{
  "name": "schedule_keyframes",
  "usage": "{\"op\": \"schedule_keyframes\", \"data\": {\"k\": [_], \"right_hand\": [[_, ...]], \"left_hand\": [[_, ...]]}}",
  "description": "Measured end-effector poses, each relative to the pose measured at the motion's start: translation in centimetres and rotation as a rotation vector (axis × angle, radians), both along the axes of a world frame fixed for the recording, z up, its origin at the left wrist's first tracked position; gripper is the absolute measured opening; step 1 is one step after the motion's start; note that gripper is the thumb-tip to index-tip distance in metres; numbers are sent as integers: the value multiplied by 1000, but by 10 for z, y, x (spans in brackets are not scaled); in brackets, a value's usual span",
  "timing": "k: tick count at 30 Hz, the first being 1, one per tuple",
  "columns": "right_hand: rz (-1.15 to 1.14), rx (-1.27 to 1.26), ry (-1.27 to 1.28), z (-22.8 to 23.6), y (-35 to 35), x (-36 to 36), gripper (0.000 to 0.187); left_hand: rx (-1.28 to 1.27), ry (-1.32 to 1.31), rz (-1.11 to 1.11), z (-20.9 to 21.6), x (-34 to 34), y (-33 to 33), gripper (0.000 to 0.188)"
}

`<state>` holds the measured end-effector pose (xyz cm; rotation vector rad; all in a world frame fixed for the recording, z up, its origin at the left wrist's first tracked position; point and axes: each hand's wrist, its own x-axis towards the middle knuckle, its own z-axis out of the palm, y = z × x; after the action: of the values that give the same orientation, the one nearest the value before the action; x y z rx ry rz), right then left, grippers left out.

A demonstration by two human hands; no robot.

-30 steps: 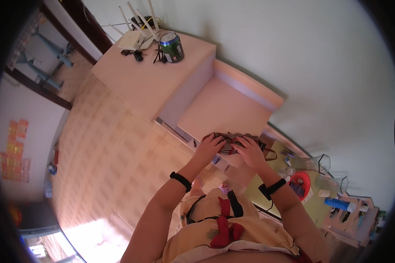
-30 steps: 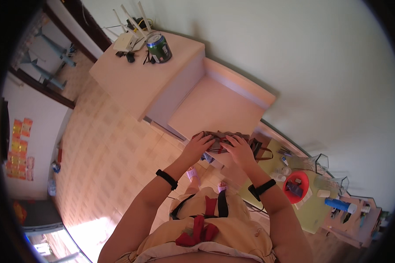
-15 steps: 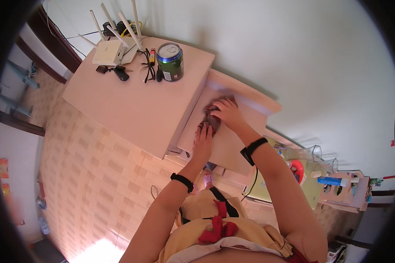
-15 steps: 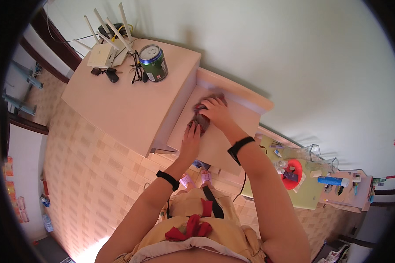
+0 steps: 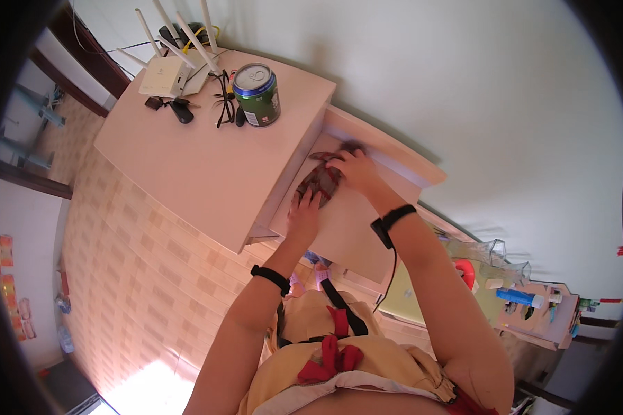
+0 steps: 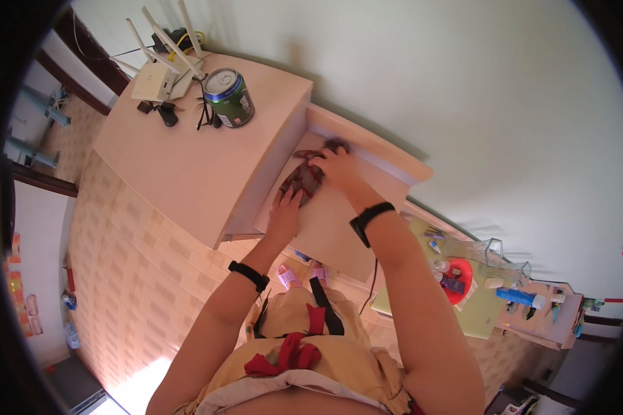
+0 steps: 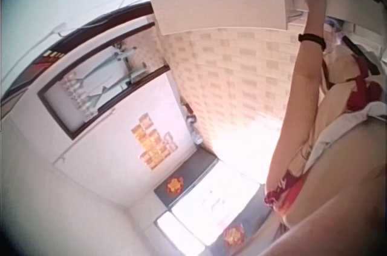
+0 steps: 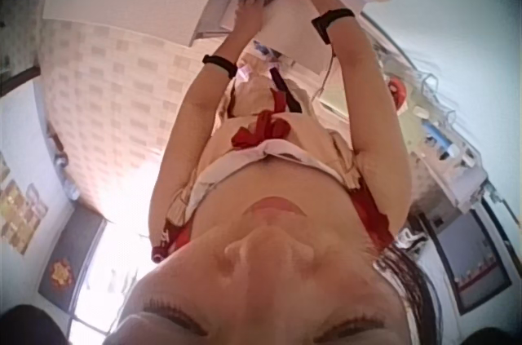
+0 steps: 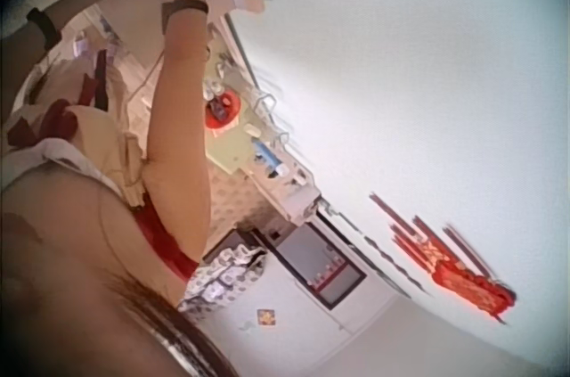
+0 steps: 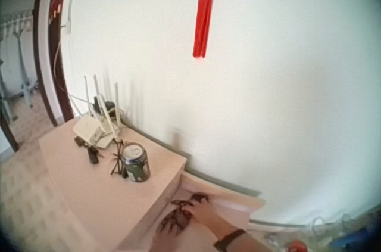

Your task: The person folds a pair of patterned socks by laying them together and tucking them into each other on various surfaces.

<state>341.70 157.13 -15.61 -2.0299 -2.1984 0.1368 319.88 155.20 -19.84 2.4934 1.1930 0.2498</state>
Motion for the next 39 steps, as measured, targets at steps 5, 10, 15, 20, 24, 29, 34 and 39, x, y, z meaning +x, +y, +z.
{"op": "schedule_keyframes", "data": {"k": [5,10,15,20,24,29,34,39], "right_hand": [[-98,25,6,-1,-118,14,37],[-132,8,-7,11,-233,-15,37],[-140,-2,57,14,-219,-7,36],[-206,80,-18,0,-140,20,36],[-318,40,-27,-9,-80,33,38],[-244,48,-8,-2,-82,24,36],[-74,-38,78,5,-173,0,31],[-51,-126,86,16,-230,-17,35]], "left_hand": [[-106,-113,-220,11,1,-10,48],[-65,-12,-520,35,-11,-69,47],[124,-58,-517,20,-7,-75,46],[229,1,-312,-5,39,-21,46],[121,95,-100,21,78,13,49],[10,-57,-126,19,61,19,48],[-117,-75,-390,30,9,-34,49],[-26,-129,-399,23,-24,-102,46]]}}
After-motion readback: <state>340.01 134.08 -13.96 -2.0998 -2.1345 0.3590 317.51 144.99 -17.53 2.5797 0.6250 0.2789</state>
